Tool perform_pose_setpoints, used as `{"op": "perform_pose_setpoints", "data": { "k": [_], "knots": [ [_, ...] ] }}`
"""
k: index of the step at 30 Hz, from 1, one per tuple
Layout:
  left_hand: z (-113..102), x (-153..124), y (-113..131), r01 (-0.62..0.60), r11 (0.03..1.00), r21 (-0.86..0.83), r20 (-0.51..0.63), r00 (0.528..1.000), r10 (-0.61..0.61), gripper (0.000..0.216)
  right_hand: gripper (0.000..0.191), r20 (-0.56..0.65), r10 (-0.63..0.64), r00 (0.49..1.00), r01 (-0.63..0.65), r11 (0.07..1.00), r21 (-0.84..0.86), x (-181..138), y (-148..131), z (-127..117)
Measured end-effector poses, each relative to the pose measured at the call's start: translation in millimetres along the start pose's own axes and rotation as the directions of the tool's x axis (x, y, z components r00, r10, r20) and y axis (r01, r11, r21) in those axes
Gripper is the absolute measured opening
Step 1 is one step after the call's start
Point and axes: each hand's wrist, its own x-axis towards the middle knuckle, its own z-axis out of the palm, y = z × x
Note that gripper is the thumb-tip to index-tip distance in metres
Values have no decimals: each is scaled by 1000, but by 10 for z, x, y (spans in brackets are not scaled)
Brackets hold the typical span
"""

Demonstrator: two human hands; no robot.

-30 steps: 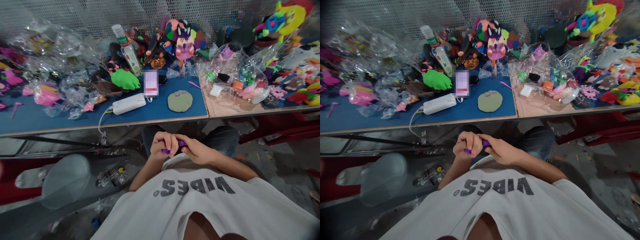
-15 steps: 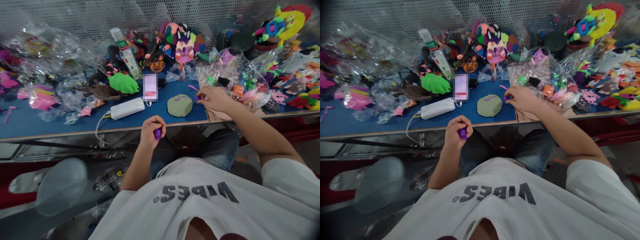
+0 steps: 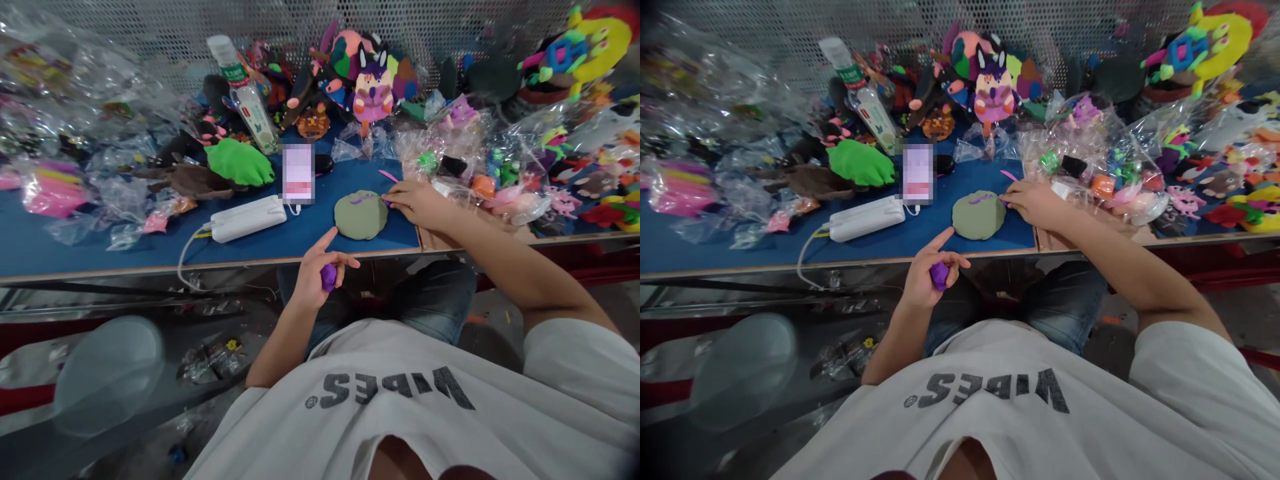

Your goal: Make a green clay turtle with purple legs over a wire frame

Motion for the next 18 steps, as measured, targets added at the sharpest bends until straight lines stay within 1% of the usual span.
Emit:
{"op": "perform_pose_setpoints", "data": {
  "k": [2, 4, 6, 7, 9, 10, 11, 12, 15, 16, 17, 18],
  "knots": [
    [-3, -11, -2, -3, 1000, -17, 4, 1000, 3, 100, 55, -8, 41, 999, -41, 999, 26, -44, -60, 10],
    [-20, -23, -20, -19, 999, -30, -11, 1000, 18, 97, 70, 8, 70, 997, -71, 996, 57, -86, -111, 35],
    [-47, -31, -51, -21, 999, -44, -10, 1000, 20, 94, 84, 75, 70, 995, -75, 994, 74, -113, -143, 68],
    [-61, -33, -67, -21, 998, -51, -8, 1000, 20, 92, 89, 122, 59, 991, -68, 995, 74, -118, -149, 81],
    [-85, -32, -97, -23, 998, -64, -7, 1000, 23, 89, 92, 219, 42, 975, -58, 996, 67, -116, -146, 83],
    [-94, -31, -108, -27, 997, -70, -6, 1000, 26, 88, 93, 249, 41, 968, -58, 996, 61, -111, -139, 74],
    [-99, -30, -116, -30, 997, -73, -4, 1000, 30, 87, 96, 254, 43, 966, -58, 997, 54, -106, -132, 62],
    [-101, -31, -122, -34, 997, -75, -2, 999, 34, 87, 100, 226, 46, 973, -57, 997, 44, -102, -128, 54],
    [-91, -56, -131, -42, 996, -74, -2, 999, 42, 87, 113, 63, 43, 997, -45, 999, 17, -102, -130, 87],
    [-82, -74, -132, -36, 996, -83, -4, 999, 36, 85, 115, 48, 43, 998, -44, 999, 20, -103, -132, 115],
    [-71, -100, -134, -22, 994, -107, -4, 1000, 22, 80, 117, 76, 45, 996, -48, 998, 31, -102, -132, 140],
    [-57, -132, -135, -7, 989, -150, -2, 1000, 7, 72, 117, 133, 51, 990, -57, 997, 47, -99, -130, 154]
  ]
}}
